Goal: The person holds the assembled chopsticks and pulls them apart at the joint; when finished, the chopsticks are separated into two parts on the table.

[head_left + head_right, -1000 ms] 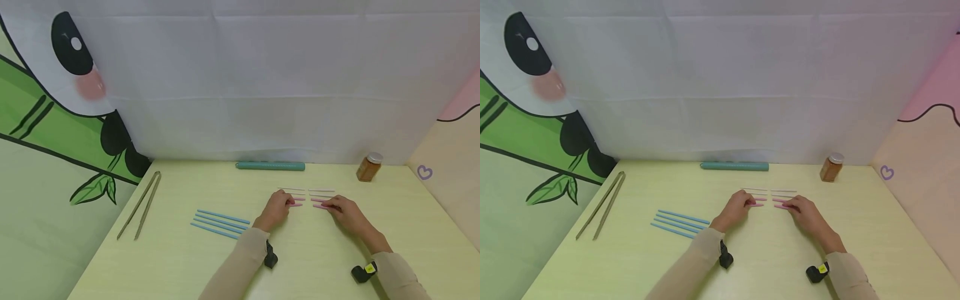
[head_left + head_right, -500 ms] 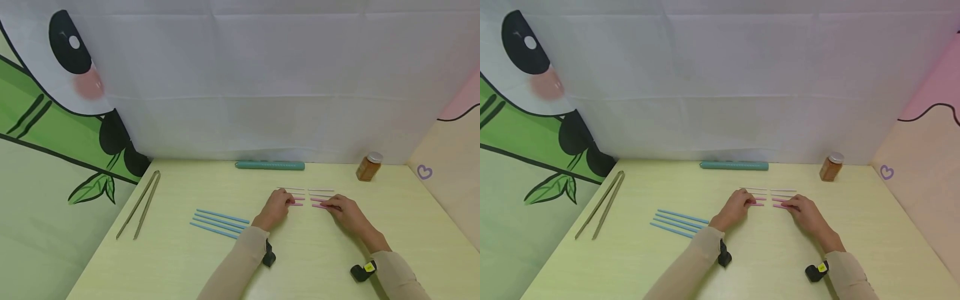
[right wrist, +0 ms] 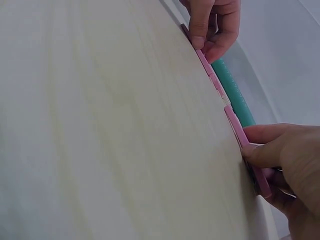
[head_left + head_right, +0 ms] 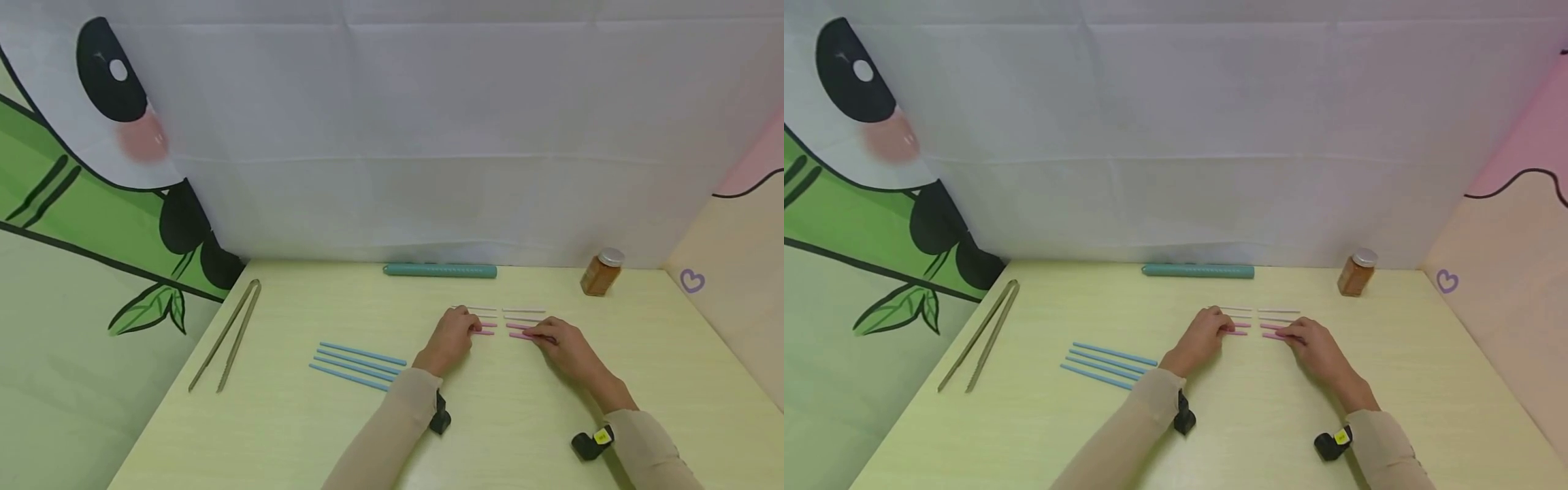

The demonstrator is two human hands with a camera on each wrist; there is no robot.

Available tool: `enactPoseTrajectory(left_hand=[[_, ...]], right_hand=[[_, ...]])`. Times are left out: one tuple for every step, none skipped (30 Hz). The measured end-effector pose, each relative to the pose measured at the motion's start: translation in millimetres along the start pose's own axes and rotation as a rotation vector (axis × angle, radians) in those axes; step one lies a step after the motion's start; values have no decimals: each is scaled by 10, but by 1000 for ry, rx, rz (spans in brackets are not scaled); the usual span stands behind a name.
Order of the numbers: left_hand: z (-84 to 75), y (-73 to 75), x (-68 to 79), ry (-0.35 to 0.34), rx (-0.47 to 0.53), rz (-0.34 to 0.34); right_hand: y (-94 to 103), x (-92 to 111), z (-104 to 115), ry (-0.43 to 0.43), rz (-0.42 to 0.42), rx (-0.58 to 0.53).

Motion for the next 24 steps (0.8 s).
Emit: enactPoseTrajectory(left_hand=[[1, 2, 1, 2, 3, 1], [1, 4, 1, 2, 4, 2], [2, 5, 1, 3, 7, 2], [1, 6, 0, 2, 8, 3], [1, 6, -2, 2, 10, 3], [0, 6, -5, -1, 10, 2], [-1, 4, -7, -2, 8, 4], [-2, 1, -9, -3, 9, 6], [-2, -4, -11, -2, 11, 10], [-2, -9, -12, -1, 11, 13], [-2, -13, -12, 2, 13, 17], [-2, -17, -11, 5, 12, 22], [-4, -21, -9, 8, 12, 27], [-5, -23, -7, 10, 12, 29], [-7, -23, -6, 12, 11, 30], [-8, -23, -5, 12, 5, 31], [-11, -22, -5, 10, -1, 30], [-14, -21, -7, 7, -9, 31], [-18, -19, -9, 2, -18, 30], [-21, -16, -11, -2, -26, 29], [-25, -10, -11, -7, -35, 27], [-30, -4, -11, -12, -42, 25], [-36, 4, -11, -16, -46, 22], [-40, 9, -9, -19, -48, 20]], right_hand=[[-2, 0, 0, -7, 3, 4], [-1, 1, 0, -12, 7, 3], [-1, 2, 0, -19, 12, 0], [0, 2, -1, -24, 16, 0], [3, 2, -1, -30, 20, -3], [6, 2, 1, -33, 20, 0], [8, 2, 1, -36, 21, 1], [9, 1, 2, -36, 22, 5], [7, 1, 1, -36, 25, 7], [6, 0, 2, -34, 26, 11], [4, 0, 4, -31, 26, 12], [1, 0, 7, -27, 25, 18], [-2, 2, 8, -23, 25, 20], [-6, 3, 10, -19, 25, 23], [-11, 5, 12, -16, 26, 23], [-14, 6, 15, -10, 24, 24], [-16, 8, 18, -5, 21, 25], [-18, 9, 24, 4, 16, 29], [-19, 10, 29, 10, 14, 28], [-22, 10, 33, 17, 12, 30], [-23, 9, 35, 23, 9, 31], [-24, 8, 39, 28, 7, 34], [-25, 8, 40, 31, 5, 36], [-23, 7, 42, 34, 5, 38]])
Point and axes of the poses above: each hand's wrist, its own x-axis away from the middle knuckle, its own y-axis out of the back of the hand, z = x × y, the point moved 9 cm from there along -x, towards the middle knuckle, and after that the axes turned 6 degrees about -y, right-handed, at the moved point
